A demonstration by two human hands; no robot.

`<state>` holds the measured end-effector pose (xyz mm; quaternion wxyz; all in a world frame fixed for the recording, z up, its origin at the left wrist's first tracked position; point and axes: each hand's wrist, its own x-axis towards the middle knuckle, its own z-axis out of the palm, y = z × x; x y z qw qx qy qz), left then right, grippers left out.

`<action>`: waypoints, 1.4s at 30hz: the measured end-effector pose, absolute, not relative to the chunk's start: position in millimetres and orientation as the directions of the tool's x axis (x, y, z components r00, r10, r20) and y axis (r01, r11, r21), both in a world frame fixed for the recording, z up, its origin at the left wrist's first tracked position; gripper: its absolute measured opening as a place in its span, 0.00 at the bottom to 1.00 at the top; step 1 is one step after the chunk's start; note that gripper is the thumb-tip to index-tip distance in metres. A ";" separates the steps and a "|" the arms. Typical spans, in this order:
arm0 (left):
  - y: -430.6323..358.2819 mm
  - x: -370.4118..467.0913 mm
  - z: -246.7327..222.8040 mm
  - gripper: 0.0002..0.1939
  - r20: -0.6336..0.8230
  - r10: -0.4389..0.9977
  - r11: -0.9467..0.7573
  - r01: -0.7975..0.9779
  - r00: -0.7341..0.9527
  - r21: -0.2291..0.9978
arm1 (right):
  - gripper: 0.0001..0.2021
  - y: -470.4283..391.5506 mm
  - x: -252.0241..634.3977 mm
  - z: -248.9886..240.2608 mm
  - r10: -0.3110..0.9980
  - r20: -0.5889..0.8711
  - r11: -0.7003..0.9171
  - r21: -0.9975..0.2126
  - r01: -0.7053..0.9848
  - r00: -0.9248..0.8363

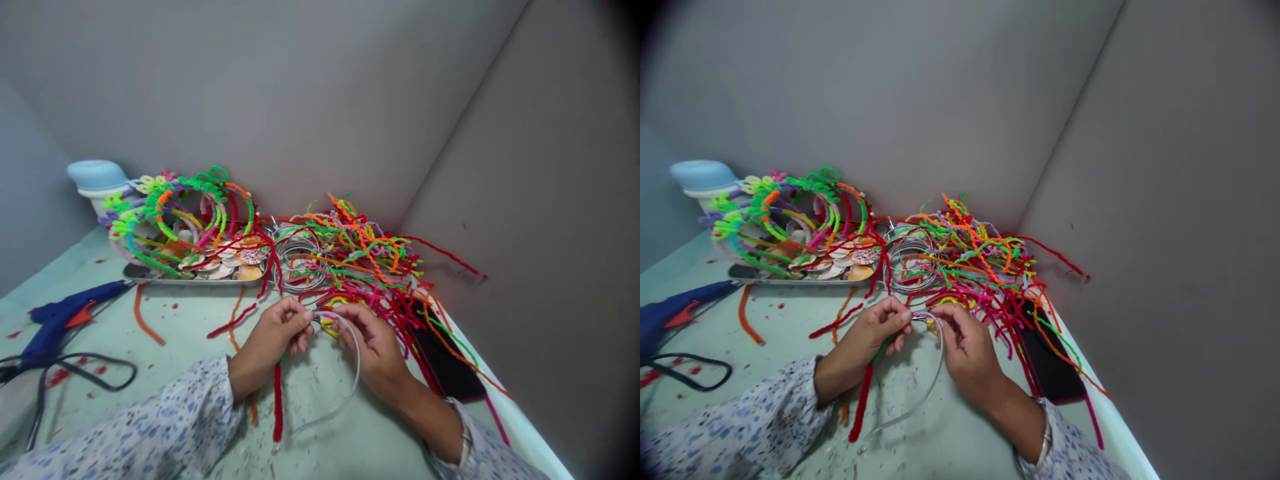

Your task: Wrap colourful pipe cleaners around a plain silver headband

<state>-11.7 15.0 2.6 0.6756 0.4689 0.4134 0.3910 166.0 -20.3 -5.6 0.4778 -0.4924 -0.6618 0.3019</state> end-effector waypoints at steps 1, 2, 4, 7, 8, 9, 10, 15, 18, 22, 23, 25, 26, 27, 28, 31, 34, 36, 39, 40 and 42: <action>14.8 -11.7 1.8 0.12 -0.172 0.921 0.230 -0.134 0.350 0.964 | 0.08 -20.6 164.9 -7.3 0.946 0.315 0.322 -0.891 0.321 -0.075; 14.5 -11.6 0.9 0.12 -0.157 0.923 0.215 -0.131 0.352 0.968 | 0.09 -20.7 164.0 -8.9 0.946 0.314 0.323 -0.900 0.294 -0.080; 13.9 -11.3 -0.8 0.11 -0.150 0.917 0.213 -0.137 0.370 0.967 | 0.10 -20.6 163.0 -11.3 0.931 0.359 0.362 -0.886 0.290 -0.067; 13.1 -10.6 -2.1 0.11 -0.183 0.889 0.272 -0.163 0.419 0.948 | 0.08 -20.9 163.7 -12.4 0.893 0.448 0.430 -0.830 0.355 -0.036; 12.9 -10.4 -2.0 0.11 -0.194 0.877 0.294 -0.172 0.439 0.940 | 0.07 -21.2 164.3 -12.3 0.884 0.466 0.441 -0.816 0.374 -0.024; 12.7 -10.3 -1.6 0.11 -0.204 0.863 0.315 -0.178 0.462 0.932 | 0.07 -21.5 164.9 -12.1 0.876 0.483 0.448 -0.804 0.390 -0.009; 12.5 -10.2 -1.0 0.12 -0.210 0.849 0.332 -0.180 0.484 0.926 | 0.07 -21.8 165.5 -11.9 0.869 0.495 0.451 -0.795 0.406 0.004; 11.9 -10.6 4.1 0.12 -0.263 0.825 0.408 -0.206 0.500 0.889 | 0.08 -23.3 166.5 -12.2 0.834 0.550 0.500 -0.724 0.476 -0.039; 12.4 -11.6 6.7 0.11 -0.286 0.823 0.441 -0.233 0.492 0.867 | 0.09 -24.0 165.8 -13.0 0.808 0.586 0.536 -0.684 0.495 -0.064; 14.0 -13.3 7.1 0.09 -0.298 0.813 0.461 -0.243 0.500 0.853 | 0.10 -24.4 164.5 -11.6 0.763 0.637 0.588 -0.609 0.533 -0.114; 14.5 -13.6 6.7 0.09 -0.299 0.812 0.463 -0.243 0.501 0.852 | 0.10 -24.5 164.1 -10.7 0.750 0.650 0.601 -0.592 0.537 -0.124; 15.3 -14.0 5.6 0.10 -0.299 0.812 0.463 -0.240 0.502 0.853 | 0.10 -25.0 163.3 -8.7 0.730 0.671 0.619 -0.567 0.543 -0.132; 15.7 -14.1 5.1 0.09 -0.298 0.812 0.461 -0.239 0.501 0.855 | 0.10 -25.3 163.0 -7.8 0.723 0.678 0.624 -0.557 0.548 -0.133; 16.0 -14.2 4.7 0.09 -0.296 0.813 0.458 -0.237 0.501 0.857 | 0.10 -25.6 162.7 -7.1 0.717 0.684 0.626 -0.549 0.553 -0.134; 16.2 -14.2 4.3 0.09 -0.294 0.814 0.455 -0.235 0.501 0.859 | 0.10 -25.8 162.6 -6.7 0.714 0.686 0.628 -0.542 0.558 -0.138; 16.5 -14.2 4.3 0.09 -0.281 0.821 0.440 -0.238 0.497 0.866 | 0.11 -25.9 162.6 -7.4 0.709 0.690 0.634 -0.534 0.559 -0.146; 16.1 -14.1 5.6 0.07 -0.274 0.828 0.436 -0.255 0.488 0.863 | 0.11 -25.7 162.9 -9.2 0.716 0.684 0.628 -0.544 0.557 -0.139; 15.6 -13.9 6.7 0.06 -0.276 0.828 0.442 -0.265 0.487 0.857 | 0.11 -25.7 163.0 -9.7 0.720 0.682 0.620 -0.547 0.563 -0.130; 14.7 -13.4 7.7 0.06 -0.275 0.826 0.447 -0.273 0.492 0.852 | 0.11 -25.8 163.0 -9.4 0.715 0.689 0.619 -0.542 0.569 -0.121; 14.3 -13.2 7.8 0.07 -0.273 0.828 0.444 -0.276 0.490 0.853 | 0.11 -25.8 163.0 -9.2 0.714 0.689 0.620 -0.542 0.568 -0.122; 13.7 -12.8 7.7 0.07 -0.267 0.837 0.433 -0.279 0.477 0.857 | 0.11 -25.7 163.0 -8.9 0.723 0.680 0.615 -0.552 0.563 -0.122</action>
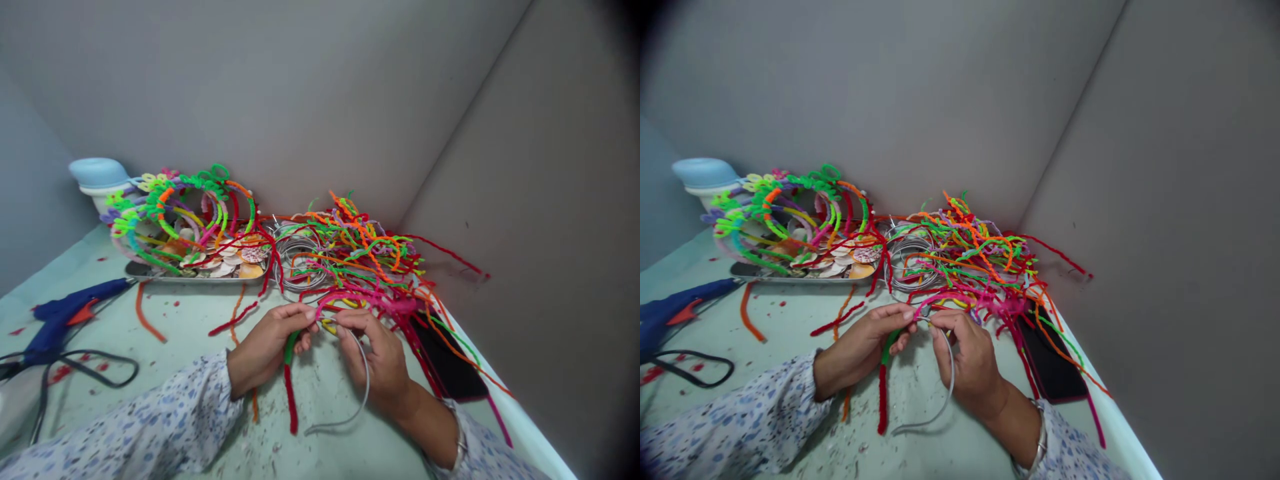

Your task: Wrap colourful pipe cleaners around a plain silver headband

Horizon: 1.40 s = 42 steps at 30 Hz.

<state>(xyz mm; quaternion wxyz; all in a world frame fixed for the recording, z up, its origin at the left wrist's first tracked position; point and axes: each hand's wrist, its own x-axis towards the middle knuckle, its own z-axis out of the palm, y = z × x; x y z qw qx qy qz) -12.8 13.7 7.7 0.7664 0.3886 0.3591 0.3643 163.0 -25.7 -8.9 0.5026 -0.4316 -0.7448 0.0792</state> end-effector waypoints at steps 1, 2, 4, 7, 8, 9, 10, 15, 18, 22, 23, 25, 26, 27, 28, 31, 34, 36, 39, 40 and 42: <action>13.4 -12.6 7.5 0.08 -0.264 0.843 0.425 -0.278 0.469 0.861 | 0.11 -25.6 163.1 -8.9 0.730 0.672 0.608 -0.560 0.562 -0.121; 13.3 -12.5 7.3 0.08 -0.263 0.847 0.419 -0.275 0.463 0.865 | 0.11 -25.5 163.1 -8.9 0.738 0.665 0.602 -0.569 0.561 -0.117; 13.2 -12.4 6.9 0.09 -0.262 0.853 0.411 -0.270 0.452 0.871 | 0.10 -25.4 163.2 -9.2 0.744 0.659 0.594 -0.578 0.560 -0.108; 13.5 -12.5 6.7 0.09 -0.270 0.852 0.418 -0.273 0.448 0.867 | 0.10 -25.2 163.3 -9.7 0.743 0.661 0.594 -0.578 0.560 -0.106; 13.6 -12.5 6.8 0.09 -0.273 0.851 0.422 -0.275 0.448 0.864 | 0.10 -25.1 163.4 -9.9 0.745 0.658 0.592 -0.579 0.561 -0.106; 13.7 -12.5 6.9 0.09 -0.276 0.850 0.426 -0.277 0.449 0.861 | 0.10 -25.1 163.5 -10.0 0.748 0.655 0.588 -0.581 0.563 -0.107; 13.7 -12.5 7.1 0.09 -0.278 0.849 0.429 -0.278 0.449 0.859 | 0.10 -25.1 163.5 -10.2 0.752 0.651 0.584 -0.585 0.563 -0.104; 13.6 -11.6 7.4 0.09 -0.275 0.856 0.421 -0.282 0.437 0.862 | 0.09 -24.9 163.3 -10.6 0.768 0.636 0.561 -0.605 0.565 -0.083; 13.2 -11.0 7.3 0.09 -0.261 0.866 0.395 -0.264 0.426 0.880 | 0.08 -24.9 163.0 -10.3 0.772 0.631 0.555 -0.612 0.564 -0.074; 12.6 -11.1 7.1 0.09 -0.247 0.879 0.358 -0.224 0.407 0.906 | 0.08 -25.1 163.5 -10.0 0.779 0.623 0.545 -0.619 0.566 -0.069; 12.5 -11.2 7.2 0.09 -0.241 0.883 0.345 -0.207 0.402 0.915 | 0.08 -25.1 163.6 -10.2 0.784 0.617 0.540 -0.623 0.566 -0.069; 12.2 -11.6 7.7 0.09 -0.228 0.892 0.310 -0.161 0.391 0.937 | 0.08 -24.8 163.9 -10.7 0.793 0.605 0.530 -0.632 0.565 -0.067; 12.0 -11.7 8.1 0.09 -0.222 0.896 0.292 -0.133 0.384 0.947 | 0.07 -24.6 163.9 -11.0 0.797 0.601 0.526 -0.635 0.566 -0.066; 11.8 -11.8 8.7 0.09 -0.217 0.901 0.273 -0.105 0.375 0.956 | 0.07 -24.3 163.9 -11.3 0.799 0.598 0.522 -0.637 0.568 -0.064; 11.6 -11.8 9.4 0.09 -0.212 0.906 0.257 -0.077 0.367 0.963 | 0.07 -23.9 163.8 -11.6 0.801 0.596 0.519 -0.637 0.570 -0.064; 11.0 -11.7 11.3 0.10 -0.190 0.917 0.204 -0.004 0.350 0.979 | 0.07 -22.7 163.4 -11.9 0.808 0.585 0.506 -0.634 0.585 -0.065; 10.9 -11.7 12.6 0.10 -0.162 0.925 0.151 0.060 0.343 0.987 | 0.06 -21.8 163.0 -11.8 0.821 0.567 0.486 -0.635 0.600 -0.066; 11.1 -11.7 13.0 0.09 -0.151 0.930 0.125 0.098 0.336 0.987 | 0.05 -21.4 162.8 -11.4 0.832 0.551 0.471 -0.642 0.605 -0.064; 11.3 -11.6 13.2 0.08 -0.119 0.938 0.076 0.143 0.326 0.987 | 0.05 -21.3 162.8 -10.7 0.852 0.520 0.447 -0.653 0.611 -0.068; 11.3 -11.5 13.1 0.08 -0.106 0.940 0.057 0.157 0.323 0.986 | 0.05 -21.3 162.9 -10.6 0.860 0.506 0.436 -0.658 0.614 -0.068; 11.0 -11.4 12.9 0.09 -0.086 0.944 0.026 0.187 0.320 0.982 | 0.06 -21.4 163.2 -10.6 0.882 0.467 0.402 -0.673 0.620 -0.064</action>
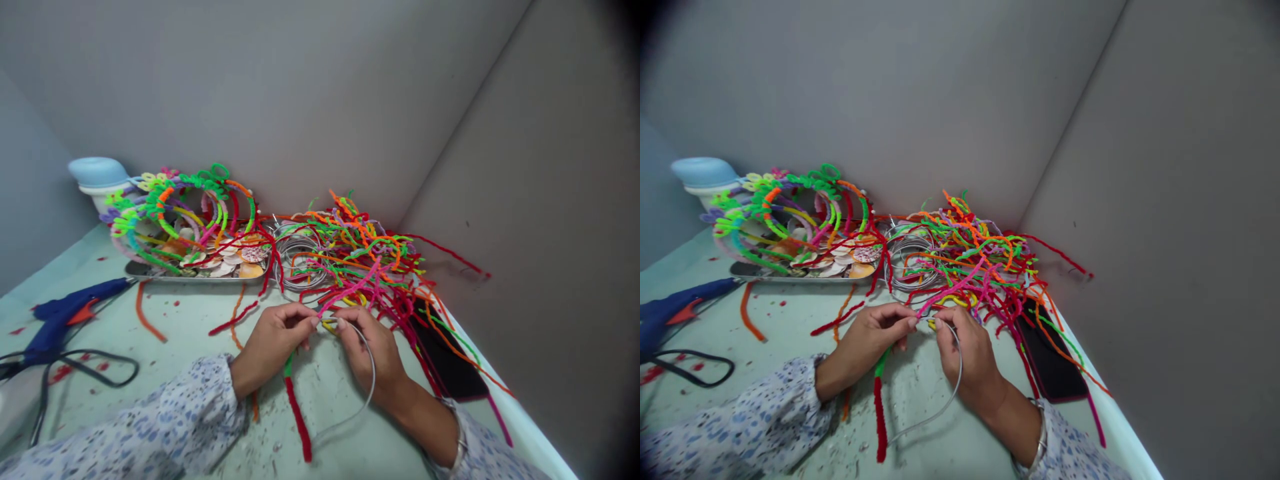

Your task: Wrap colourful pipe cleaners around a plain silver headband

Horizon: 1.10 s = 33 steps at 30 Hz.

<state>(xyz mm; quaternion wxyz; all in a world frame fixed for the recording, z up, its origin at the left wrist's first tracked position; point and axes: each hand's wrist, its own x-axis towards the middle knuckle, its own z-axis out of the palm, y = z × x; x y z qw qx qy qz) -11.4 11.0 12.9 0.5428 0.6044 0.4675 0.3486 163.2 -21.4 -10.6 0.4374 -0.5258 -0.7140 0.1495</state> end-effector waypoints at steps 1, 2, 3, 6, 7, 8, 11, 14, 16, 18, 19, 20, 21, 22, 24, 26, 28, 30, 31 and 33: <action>10.8 -11.3 12.8 0.09 -0.080 0.945 0.015 0.200 0.318 0.980 | 0.06 -21.5 163.2 -10.7 0.894 0.444 0.382 -0.683 0.623 -0.061; 10.5 -11.3 12.7 0.09 -0.075 0.945 0.006 0.213 0.317 0.977 | 0.07 -21.6 163.2 -10.7 0.905 0.422 0.362 -0.691 0.625 -0.058; 10.1 -11.3 12.5 0.09 -0.070 0.945 -0.003 0.225 0.318 0.974 | 0.07 -21.7 163.1 -10.7 0.914 0.403 0.346 -0.699 0.626 -0.056; 8.9 -11.5 11.8 0.09 -0.058 0.945 -0.024 0.244 0.322 0.969 | 0.08 -22.4 162.0 -10.1 0.932 0.357 0.313 -0.722 0.617 -0.056; 8.5 -11.5 11.4 0.08 -0.058 0.946 -0.025 0.251 0.319 0.968 | 0.08 -22.7 161.6 -9.8 0.936 0.348 0.306 -0.727 0.614 -0.054; 8.0 -11.5 11.0 0.08 -0.057 0.947 -0.028 0.258 0.316 0.966 | 0.08 -23.1 161.2 -9.5 0.940 0.339 0.297 -0.732 0.613 -0.052; 6.9 -11.4 9.8 0.07 -0.047 0.949 -0.041 0.271 0.311 0.962 | 0.09 -23.7 160.7 -9.0 0.949 0.312 0.273 -0.742 0.613 -0.044; 6.2 -11.2 9.2 0.07 -0.039 0.948 -0.048 0.262 0.315 0.964 | 0.09 -23.4 161.4 -9.4 0.957 0.284 0.257 -0.765 0.590 -0.048; 6.1 -11.0 8.7 0.08 -0.044 0.948 -0.038 0.250 0.314 0.968 | 0.09 -22.5 162.3 -9.8 0.961 0.272 0.255 -0.784 0.566 -0.056; 6.0 -10.7 7.9 0.08 -0.053 0.946 -0.025 0.235 0.320 0.972 | 0.08 -21.5 163.0 -10.2 0.961 0.268 0.256 -0.793 0.553 -0.062; 6.0 -10.6 7.3 0.08 -0.053 0.945 -0.023 0.227 0.323 0.974 | 0.08 -21.2 163.3 -10.2 0.961 0.269 0.258 -0.793 0.552 -0.063; 6.0 -10.5 6.6 0.08 -0.050 0.944 -0.025 0.221 0.326 0.975 | 0.08 -21.0 163.6 -10.1 0.961 0.270 0.260 -0.791 0.553 -0.065; 6.0 -10.5 5.8 0.08 -0.044 0.944 -0.030 0.216 0.328 0.976 | 0.08 -20.9 163.7 -9.9 0.960 0.273 0.262 -0.789 0.555 -0.065; 6.0 -10.5 5.1 0.08 -0.037 0.944 -0.035 0.209 0.328 0.977 | 0.08 -20.9 163.8 -9.7 0.959 0.274 0.264 -0.788 0.557 -0.067; 6.3 -10.5 3.6 0.08 -0.029 0.945 -0.038 0.197 0.326 0.980 | 0.08 -21.1 163.8 -9.1 0.959 0.275 0.265 -0.788 0.555 -0.069; 6.5 -10.6 2.3 0.08 -0.036 0.946 -0.026 0.187 0.322 0.982 | 0.08 -21.1 163.5 -8.7 0.961 0.268 0.260 -0.796 0.546 -0.067; 6.7 -10.7 1.4 0.08 -0.052 0.948 -0.007 0.187 0.314 0.982 | 0.08 -20.8 163.0 -8.7 0.966 0.251 0.245 -0.812 0.530 -0.062; 6.7 -10.7 1.0 0.08 -0.064 0.950 0.006 0.189 0.304 0.982 | 0.08 -20.7 162.5 -9.3 0.973 0.226 0.219 -0.832 0.510 -0.049; 6.6 -10.7 1.0 0.08 -0.069 0.951 0.011 0.189 0.300 0.982 | 0.09 -20.7 162.3 -9.9 0.976 0.213 0.204 -0.842 0.499 -0.040; 6.6 -10.9 1.2 0.08 -0.073 0.952 0.016 0.190 0.298 0.982 | 0.09 -21.0 161.9 -11.2 0.982 0.191 0.176 -0.864 0.472 -0.018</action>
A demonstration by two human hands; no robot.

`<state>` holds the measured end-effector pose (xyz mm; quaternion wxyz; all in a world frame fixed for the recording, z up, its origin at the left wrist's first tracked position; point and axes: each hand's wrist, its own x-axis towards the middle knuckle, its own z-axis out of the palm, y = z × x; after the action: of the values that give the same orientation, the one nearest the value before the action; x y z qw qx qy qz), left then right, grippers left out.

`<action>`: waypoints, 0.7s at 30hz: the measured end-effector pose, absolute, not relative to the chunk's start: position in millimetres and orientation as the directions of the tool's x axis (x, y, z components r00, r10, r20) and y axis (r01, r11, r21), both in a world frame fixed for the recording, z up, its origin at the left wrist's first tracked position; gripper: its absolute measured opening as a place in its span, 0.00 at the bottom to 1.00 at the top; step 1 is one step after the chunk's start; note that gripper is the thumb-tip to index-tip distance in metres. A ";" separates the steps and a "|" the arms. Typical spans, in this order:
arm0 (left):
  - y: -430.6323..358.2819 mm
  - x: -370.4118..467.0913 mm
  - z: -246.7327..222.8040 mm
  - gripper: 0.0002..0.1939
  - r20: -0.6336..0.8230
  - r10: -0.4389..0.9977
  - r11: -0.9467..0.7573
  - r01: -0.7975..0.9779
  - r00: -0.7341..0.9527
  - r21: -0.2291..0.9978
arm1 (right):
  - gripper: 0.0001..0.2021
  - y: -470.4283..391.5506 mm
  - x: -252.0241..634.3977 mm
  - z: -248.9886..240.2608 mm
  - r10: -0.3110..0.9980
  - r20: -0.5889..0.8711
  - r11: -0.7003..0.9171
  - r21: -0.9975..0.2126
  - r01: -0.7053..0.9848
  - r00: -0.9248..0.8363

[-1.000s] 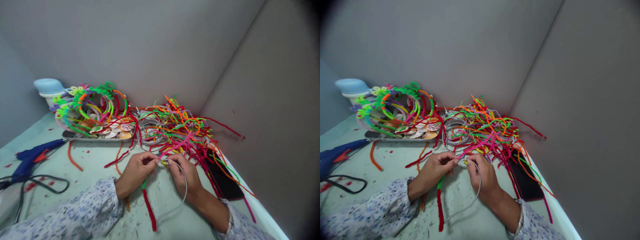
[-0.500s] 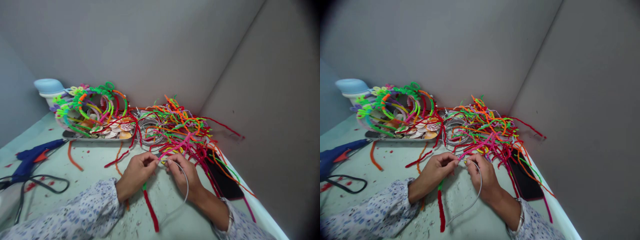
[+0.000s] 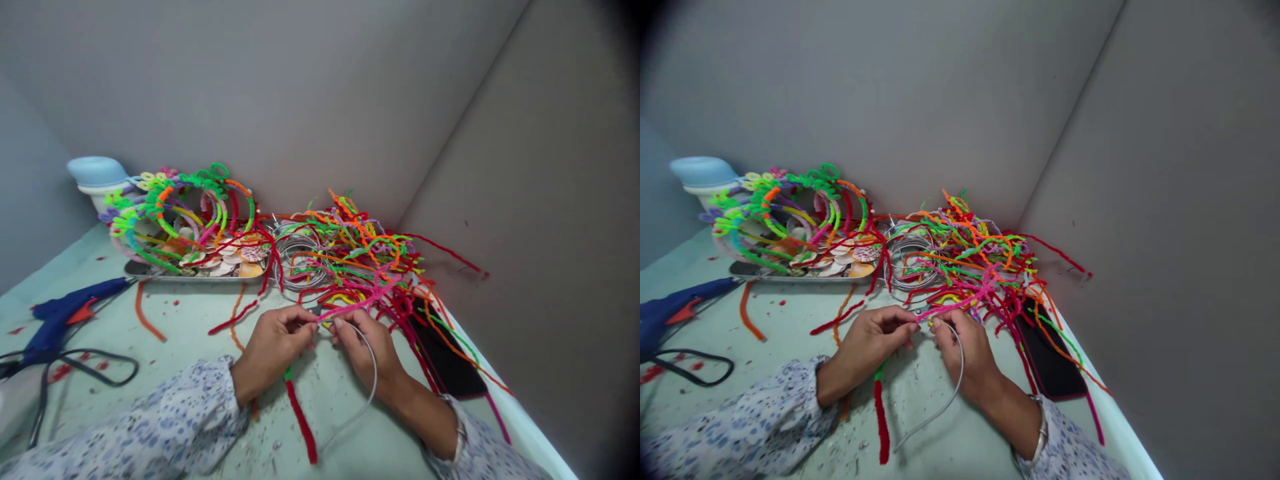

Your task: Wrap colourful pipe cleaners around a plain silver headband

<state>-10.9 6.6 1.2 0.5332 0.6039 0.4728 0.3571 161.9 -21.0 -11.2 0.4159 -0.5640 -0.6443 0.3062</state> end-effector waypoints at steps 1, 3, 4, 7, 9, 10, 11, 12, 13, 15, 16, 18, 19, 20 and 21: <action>6.6 -11.0 1.4 0.08 -0.073 0.952 0.015 0.192 0.298 0.981 | 0.09 -21.2 161.8 -11.7 0.984 0.180 0.164 -0.875 0.455 -0.008; 6.3 -11.3 1.8 0.08 -0.067 0.952 0.008 0.197 0.299 0.980 | 0.10 -21.6 161.5 -12.2 0.987 0.163 0.146 -0.892 0.428 0.002; 6.1 -11.5 1.9 0.08 -0.061 0.953 0.001 0.197 0.298 0.980 | 0.10 -21.7 161.2 -12.1 0.988 0.155 0.139 -0.896 0.421 0.002; 5.2 -11.7 2.9 0.07 -0.050 0.954 -0.010 0.198 0.295 0.980 | 0.10 -21.7 160.2 -10.7 0.990 0.139 0.135 -0.901 0.412 -0.020; 5.0 -11.5 4.1 0.07 -0.058 0.953 -0.002 0.198 0.298 0.980 | 0.10 -21.3 159.9 -10.1 0.991 0.132 0.134 -0.908 0.397 -0.032; 5.1 -11.3 4.9 0.07 -0.066 0.951 0.008 0.191 0.301 0.981 | 0.10 -20.9 160.0 -10.2 0.991 0.130 0.130 -0.912 0.389 -0.028; 5.5 -11.0 5.7 0.07 -0.078 0.948 0.023 0.180 0.308 0.983 | 0.10 -20.3 160.2 -10.5 0.991 0.129 0.127 -0.916 0.382 -0.019; 5.9 -10.6 6.5 0.07 -0.093 0.943 0.042 0.165 0.318 0.985 | 0.10 -19.7 160.8 -11.0 0.991 0.132 0.127 -0.918 0.377 -0.013; 6.5 -10.3 7.3 0.07 -0.110 0.938 0.064 0.147 0.330 0.987 | 0.10 -19.0 161.5 -11.5 0.990 0.139 0.132 -0.917 0.375 -0.011; 7.7 -9.8 8.3 0.08 -0.142 0.923 0.113 0.100 0.358 0.989 | 0.09 -17.8 163.3 -12.5 0.986 0.168 0.163 -0.910 0.381 -0.021; 8.3 -9.8 8.5 0.09 -0.154 0.916 0.139 0.068 0.372 0.988 | 0.09 -17.5 164.2 -12.8 0.981 0.189 0.188 -0.901 0.392 -0.035; 9.8 -10.1 8.0 0.12 -0.173 0.902 0.189 -0.002 0.395 0.982 | 0.07 -17.6 165.8 -12.9 0.967 0.245 0.251 -0.863 0.438 -0.071; 10.6 -10.3 7.5 0.15 -0.184 0.897 0.215 -0.032 0.403 0.976 | 0.07 -18.0 166.4 -12.8 0.957 0.276 0.286 -0.837 0.466 -0.092; 11.4 -10.5 6.9 0.16 -0.200 0.890 0.242 -0.054 0.409 0.969 | 0.06 -18.5 166.8 -12.7 0.944 0.308 0.324 -0.809 0.491 -0.115; 12.2 -10.8 6.3 0.17 -0.221 0.884 0.270 -0.064 0.413 0.961 | 0.05 -19.1 167.1 -12.7 0.931 0.338 0.359 -0.780 0.512 -0.137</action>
<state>-10.8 12.2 6.3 0.6801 0.4939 0.4150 0.3483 167.1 -19.1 -12.7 0.4172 -0.5073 -0.7110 0.2511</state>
